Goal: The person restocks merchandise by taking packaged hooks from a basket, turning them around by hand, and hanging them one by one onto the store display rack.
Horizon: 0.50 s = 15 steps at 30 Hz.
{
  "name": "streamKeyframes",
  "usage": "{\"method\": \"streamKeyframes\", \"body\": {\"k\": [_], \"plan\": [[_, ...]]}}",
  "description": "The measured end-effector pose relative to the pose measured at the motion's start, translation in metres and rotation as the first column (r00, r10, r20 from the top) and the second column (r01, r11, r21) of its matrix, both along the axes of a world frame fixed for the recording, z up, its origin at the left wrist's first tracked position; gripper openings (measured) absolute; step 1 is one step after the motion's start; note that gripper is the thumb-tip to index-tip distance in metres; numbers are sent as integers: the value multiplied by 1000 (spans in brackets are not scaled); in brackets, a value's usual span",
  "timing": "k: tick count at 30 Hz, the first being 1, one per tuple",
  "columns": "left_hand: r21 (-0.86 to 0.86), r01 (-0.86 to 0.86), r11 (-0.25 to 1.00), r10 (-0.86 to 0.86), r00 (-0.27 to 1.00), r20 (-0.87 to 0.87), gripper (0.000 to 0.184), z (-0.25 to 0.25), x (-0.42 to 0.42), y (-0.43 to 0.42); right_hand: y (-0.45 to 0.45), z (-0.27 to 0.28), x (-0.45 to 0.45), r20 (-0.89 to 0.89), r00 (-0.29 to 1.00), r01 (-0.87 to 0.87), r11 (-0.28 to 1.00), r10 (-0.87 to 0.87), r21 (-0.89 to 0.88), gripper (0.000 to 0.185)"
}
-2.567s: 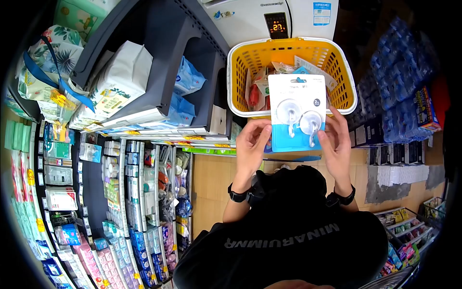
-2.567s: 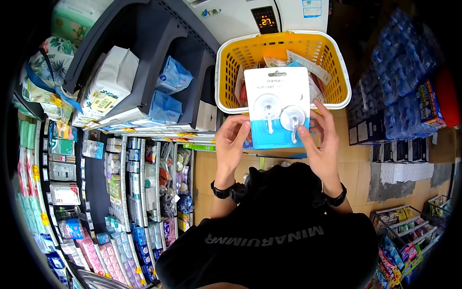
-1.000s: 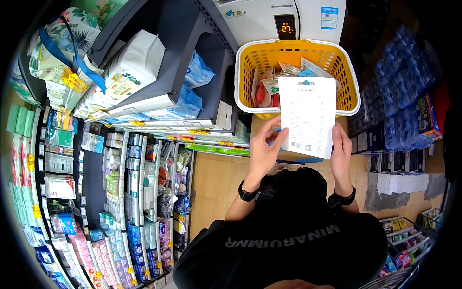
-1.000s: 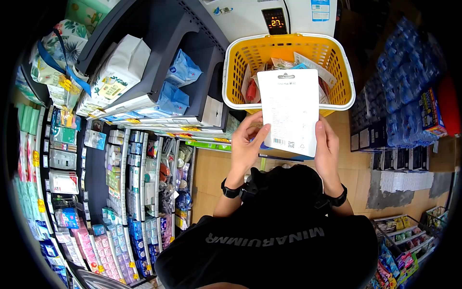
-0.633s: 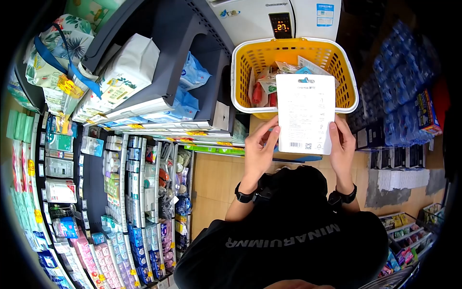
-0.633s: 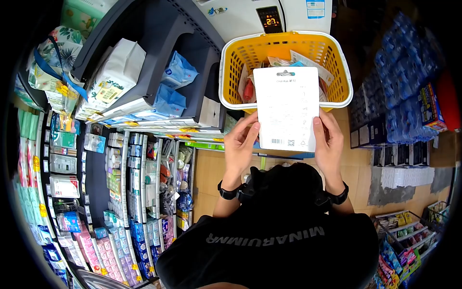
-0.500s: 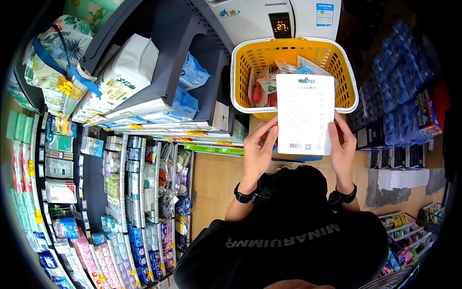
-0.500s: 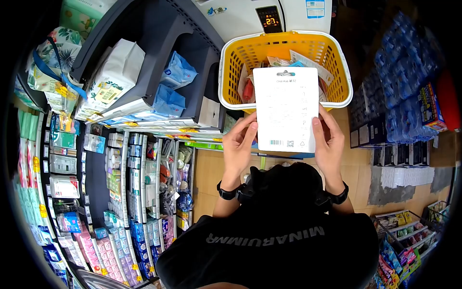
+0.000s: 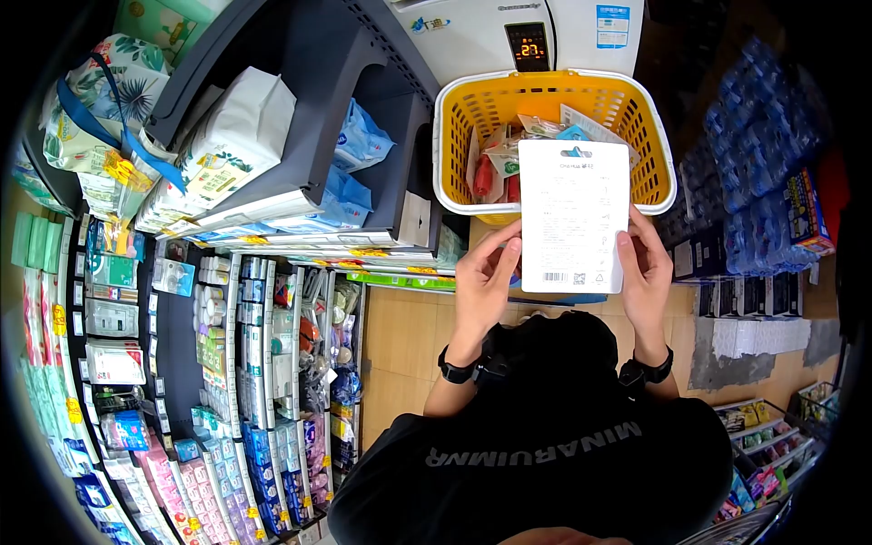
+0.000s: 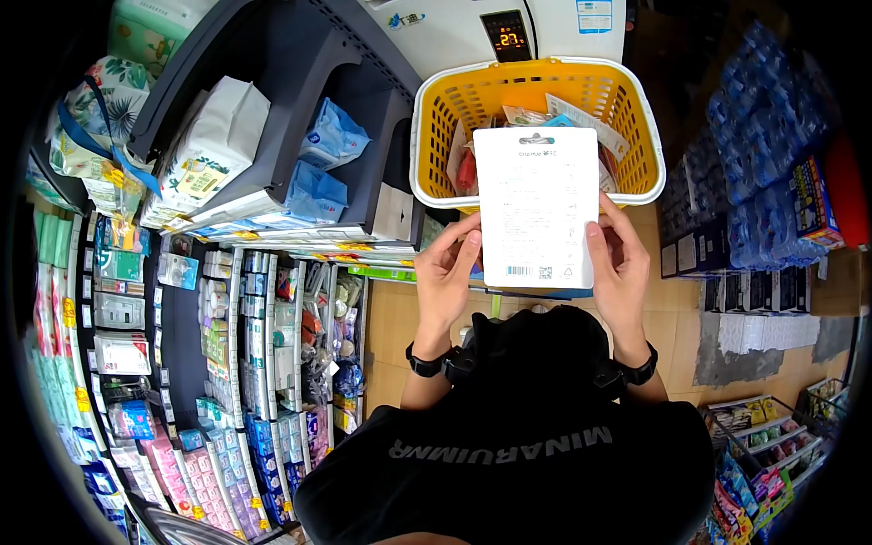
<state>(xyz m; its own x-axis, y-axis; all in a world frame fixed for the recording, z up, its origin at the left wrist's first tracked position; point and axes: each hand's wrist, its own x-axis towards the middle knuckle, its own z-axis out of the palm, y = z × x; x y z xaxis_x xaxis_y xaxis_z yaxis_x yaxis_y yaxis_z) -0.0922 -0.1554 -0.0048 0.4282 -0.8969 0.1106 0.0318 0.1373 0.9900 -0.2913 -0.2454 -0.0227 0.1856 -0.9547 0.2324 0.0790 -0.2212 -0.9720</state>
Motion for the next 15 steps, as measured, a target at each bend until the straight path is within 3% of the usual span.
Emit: {"method": "streamKeyframes", "body": {"k": [8, 11, 14, 15], "plan": [[-26, 56, 998, -57, 998, -30, 33, -5, 6, 0, 0, 1, -1, 6, 1000, -20, 1000, 20, -6, 43], [-64, 121, 991, -121, 993, 5, 40, -13, 8, -3, 0, 2, 0, -1, 999, -47, 999, 47, 2, 47], [-77, 318, 945, -324, 941, -95, 59, -7, 7, -2, 1, 7, 3, -3, 994, -111, 993, 111, 30, 51], [-77, 315, 946, -322, 942, -95, 59, -9, 5, 0, 3, 8, 4, -3, 989, -149, 987, 149, 57, 54]]}}
